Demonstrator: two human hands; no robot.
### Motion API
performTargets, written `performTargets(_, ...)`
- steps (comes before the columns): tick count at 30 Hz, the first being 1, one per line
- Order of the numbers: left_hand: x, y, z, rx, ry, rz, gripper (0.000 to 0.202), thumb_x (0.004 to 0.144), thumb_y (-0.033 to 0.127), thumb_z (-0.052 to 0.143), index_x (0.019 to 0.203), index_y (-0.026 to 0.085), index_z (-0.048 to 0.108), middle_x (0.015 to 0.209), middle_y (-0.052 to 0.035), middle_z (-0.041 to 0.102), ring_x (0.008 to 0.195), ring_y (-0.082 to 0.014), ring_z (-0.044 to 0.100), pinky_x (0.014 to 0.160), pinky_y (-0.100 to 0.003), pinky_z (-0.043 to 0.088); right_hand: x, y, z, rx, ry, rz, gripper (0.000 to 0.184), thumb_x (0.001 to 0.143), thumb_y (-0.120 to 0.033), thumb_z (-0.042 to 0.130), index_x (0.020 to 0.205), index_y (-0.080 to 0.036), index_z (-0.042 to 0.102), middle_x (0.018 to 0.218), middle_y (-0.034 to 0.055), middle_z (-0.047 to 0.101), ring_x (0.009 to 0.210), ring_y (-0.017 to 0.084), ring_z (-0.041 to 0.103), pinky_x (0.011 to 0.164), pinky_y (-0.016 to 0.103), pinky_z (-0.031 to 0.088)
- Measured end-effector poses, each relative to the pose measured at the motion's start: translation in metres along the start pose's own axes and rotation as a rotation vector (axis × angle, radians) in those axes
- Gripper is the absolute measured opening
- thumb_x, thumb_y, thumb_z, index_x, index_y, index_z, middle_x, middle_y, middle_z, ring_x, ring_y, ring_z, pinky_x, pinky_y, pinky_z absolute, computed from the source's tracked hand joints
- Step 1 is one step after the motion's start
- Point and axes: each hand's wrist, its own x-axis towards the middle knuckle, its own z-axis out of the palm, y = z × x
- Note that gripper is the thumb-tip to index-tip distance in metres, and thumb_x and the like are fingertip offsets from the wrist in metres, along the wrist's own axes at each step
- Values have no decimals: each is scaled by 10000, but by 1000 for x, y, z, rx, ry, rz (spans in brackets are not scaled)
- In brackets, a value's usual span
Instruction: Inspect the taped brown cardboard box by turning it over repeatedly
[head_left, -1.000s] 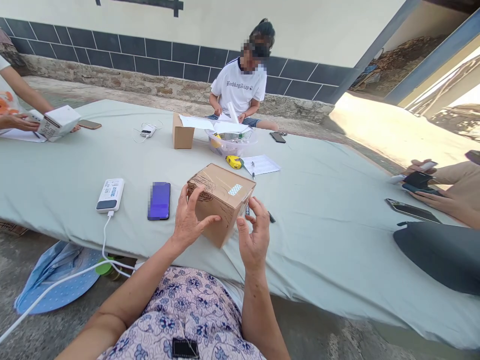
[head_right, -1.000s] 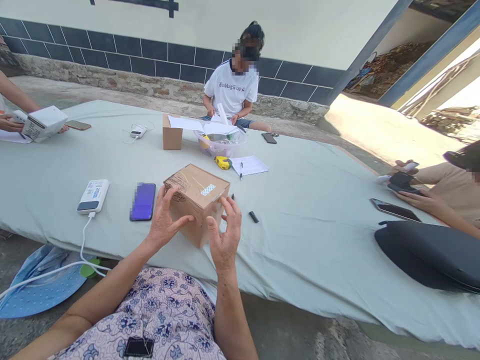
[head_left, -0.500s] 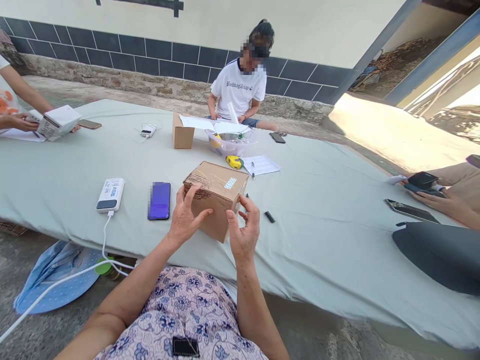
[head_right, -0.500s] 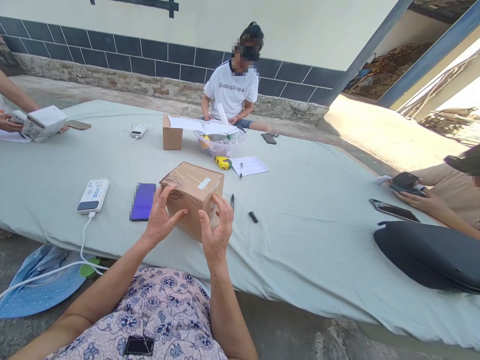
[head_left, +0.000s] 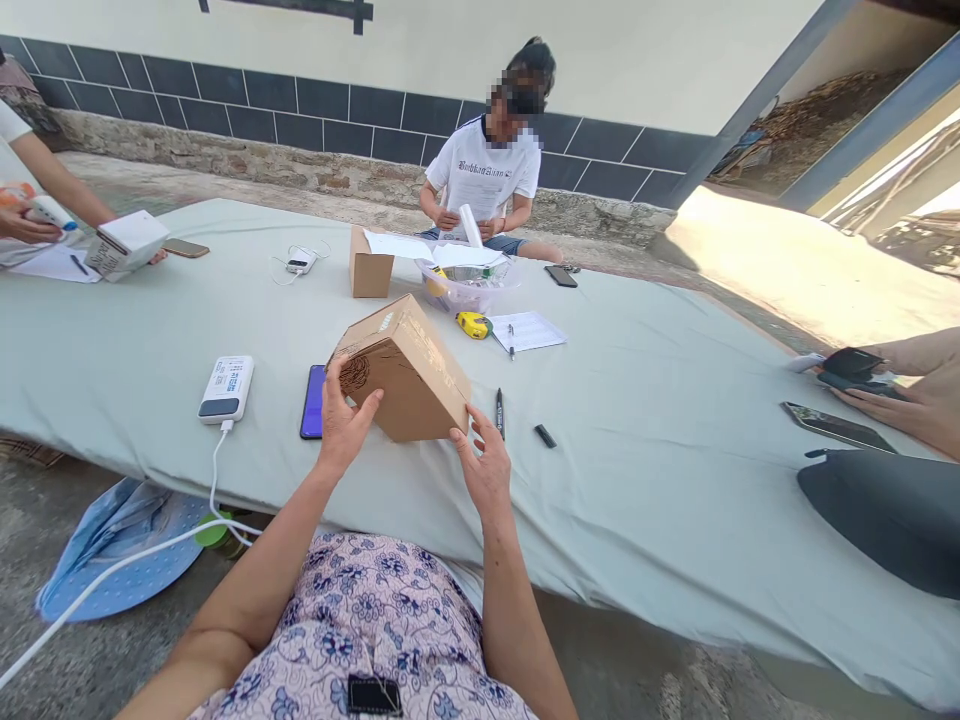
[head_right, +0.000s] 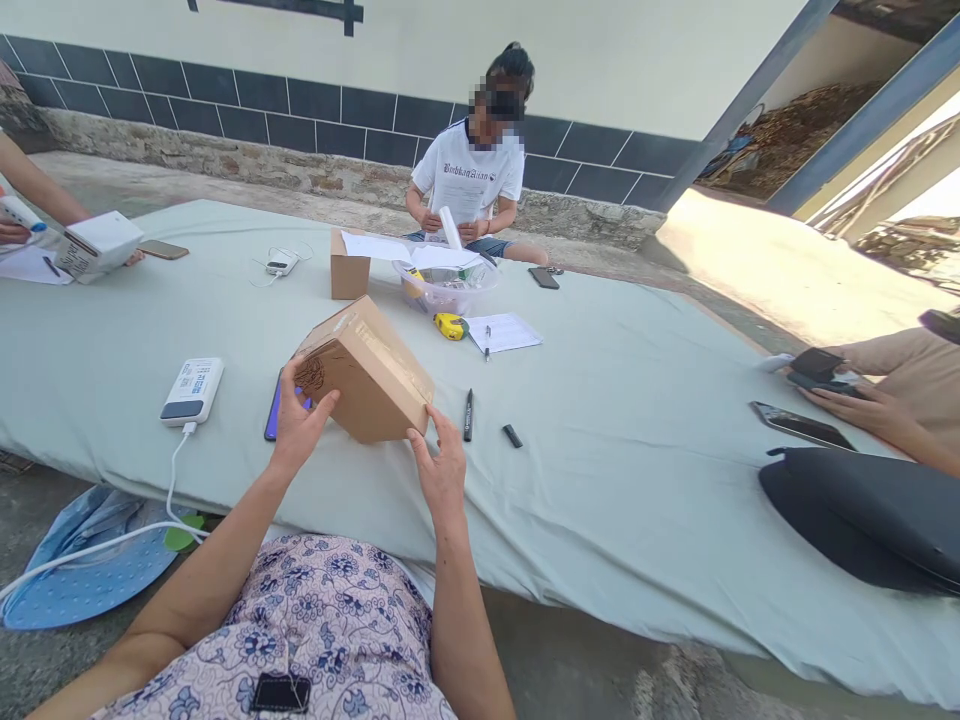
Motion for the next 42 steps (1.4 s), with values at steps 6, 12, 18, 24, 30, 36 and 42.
performTargets(6, -6, -3, 7, -300, -75, -345, 713, 842, 374, 707, 1440, 314, 324, 1412, -124, 519, 1190, -236, 614, 826, -324, 604, 1, 0, -7, 190, 98, 73, 685, 793, -631, 660, 1302, -173, 656, 1001, 79, 727, 903, 177, 664, 901, 377, 565)
performTargets(12, -19, -8, 18, -423, -189, -642, 696, 808, 384, 724, 1388, 306, 347, 1101, -54, 624, 960, -182, 669, 692, -297, 619, 2, -9, -20, 199, 277, -57, 579, 829, -642, 611, 1131, -160, 724, 1082, 113, 705, 921, 173, 620, 837, 323, 541)
performTargets(18, -22, -3, 18, -448, -190, -695, 660, 792, 371, 739, 1341, 290, 382, 969, -2, 649, 720, -117, 677, 636, -254, 587, 4, -3, -20, 165, 275, -57, 577, 863, -608, 584, 1243, -183, 671, 866, 25, 601, 780, 122, 533, 773, 287, 515)
performTargets(24, -18, 9, 16, -533, -123, -739, 544, 809, 272, 692, 1296, 235, 453, 970, -20, 663, 611, -107, 685, 566, -229, 556, 5, 9, -17, 111, 198, -4, 598, 857, -513, 592, 1377, -217, 592, 970, 32, 607, 841, 134, 593, 810, 316, 543)
performTargets(30, -21, 18, 12, -507, -158, -690, 639, 832, 266, 662, 1419, 212, 415, 1025, -54, 657, 719, -131, 708, 672, -271, 592, 4, 9, -19, 96, 178, 26, 592, 836, -461, 596, 1378, -223, 594, 1069, 60, 618, 821, 124, 581, 762, 307, 563)
performTargets(36, -18, 9, 7, -14, -217, -409, 566, 843, 334, 644, 1398, 257, 563, 1047, -63, 637, 970, -199, 633, 824, -326, 531, 5, 10, -22, 108, 186, 3, 584, 848, -447, 585, 1389, -225, 585, 1091, 70, 627, 837, 121, 585, 748, 288, 571)
performTargets(42, -20, 2, 7, 135, -160, -228, 503, 838, 329, 634, 1329, 229, 590, 1334, -117, 580, 1291, -273, 507, 1038, -413, 454, 4, 8, -20, 115, 176, 2, 585, 845, -439, 595, 1393, -235, 576, 1058, 57, 617, 815, 111, 571, 727, 273, 570)
